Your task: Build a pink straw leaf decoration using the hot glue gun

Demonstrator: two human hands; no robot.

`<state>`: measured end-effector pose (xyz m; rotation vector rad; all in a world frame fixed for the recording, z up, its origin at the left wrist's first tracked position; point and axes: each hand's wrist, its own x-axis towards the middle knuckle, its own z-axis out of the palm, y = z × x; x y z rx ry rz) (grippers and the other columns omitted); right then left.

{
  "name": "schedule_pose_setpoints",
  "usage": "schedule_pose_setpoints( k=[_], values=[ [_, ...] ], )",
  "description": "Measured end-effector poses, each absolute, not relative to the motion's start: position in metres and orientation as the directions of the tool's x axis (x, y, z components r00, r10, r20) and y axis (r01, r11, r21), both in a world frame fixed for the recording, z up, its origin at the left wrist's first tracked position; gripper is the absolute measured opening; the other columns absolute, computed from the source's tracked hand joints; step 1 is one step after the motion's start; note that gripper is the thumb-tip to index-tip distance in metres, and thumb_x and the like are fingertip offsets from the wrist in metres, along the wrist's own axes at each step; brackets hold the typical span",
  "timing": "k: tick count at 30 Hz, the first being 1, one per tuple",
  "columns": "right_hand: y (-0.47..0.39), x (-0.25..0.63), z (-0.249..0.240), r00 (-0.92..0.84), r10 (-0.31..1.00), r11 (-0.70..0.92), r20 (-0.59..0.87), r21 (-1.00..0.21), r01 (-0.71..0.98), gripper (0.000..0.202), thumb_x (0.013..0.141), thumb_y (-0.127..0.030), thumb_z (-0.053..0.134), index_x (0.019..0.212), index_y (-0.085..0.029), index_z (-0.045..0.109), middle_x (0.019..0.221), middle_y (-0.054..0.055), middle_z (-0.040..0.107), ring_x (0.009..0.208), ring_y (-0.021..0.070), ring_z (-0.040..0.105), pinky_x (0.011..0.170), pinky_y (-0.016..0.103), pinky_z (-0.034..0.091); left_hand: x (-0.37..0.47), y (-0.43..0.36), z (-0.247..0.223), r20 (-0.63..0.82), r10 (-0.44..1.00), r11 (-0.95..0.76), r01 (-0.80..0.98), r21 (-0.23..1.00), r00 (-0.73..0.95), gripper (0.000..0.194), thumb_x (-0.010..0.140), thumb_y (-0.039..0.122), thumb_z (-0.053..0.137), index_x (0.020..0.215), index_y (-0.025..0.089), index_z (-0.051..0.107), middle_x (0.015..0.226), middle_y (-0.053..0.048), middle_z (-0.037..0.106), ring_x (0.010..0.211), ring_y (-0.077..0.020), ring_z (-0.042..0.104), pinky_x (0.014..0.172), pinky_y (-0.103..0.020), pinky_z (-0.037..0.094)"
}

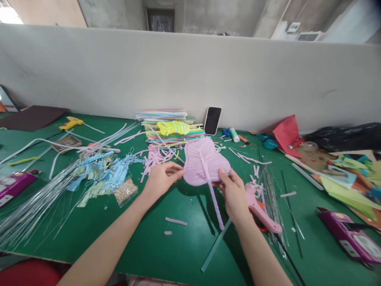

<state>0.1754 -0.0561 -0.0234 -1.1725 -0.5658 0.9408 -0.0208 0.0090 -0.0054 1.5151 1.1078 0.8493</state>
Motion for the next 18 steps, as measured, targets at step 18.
schedule_pose_setpoints(
  k=[18],
  values=[
    [-0.059, 0.164, -0.026, 0.469, 0.882, 0.074, -0.045, -0.970, -0.231, 0.040, 0.069, -0.051, 0.072, 0.094, -0.021, 0.066, 0.099, 0.004, 0.070, 0.077, 0.0185, 0.061, 0.061, 0.030, 0.051, -0.018, 0.011, -0.017, -0.027, 0.974, -0.048, 0.321, 0.946, 0.224, 0.016, 0.070, 0.033, 0.071, 0.072, 0.017, 0.072, 0.067, -0.004, 0.072, 0.064, -0.0204, 0.069, 0.065, -0.030, 0.057]
  ],
)
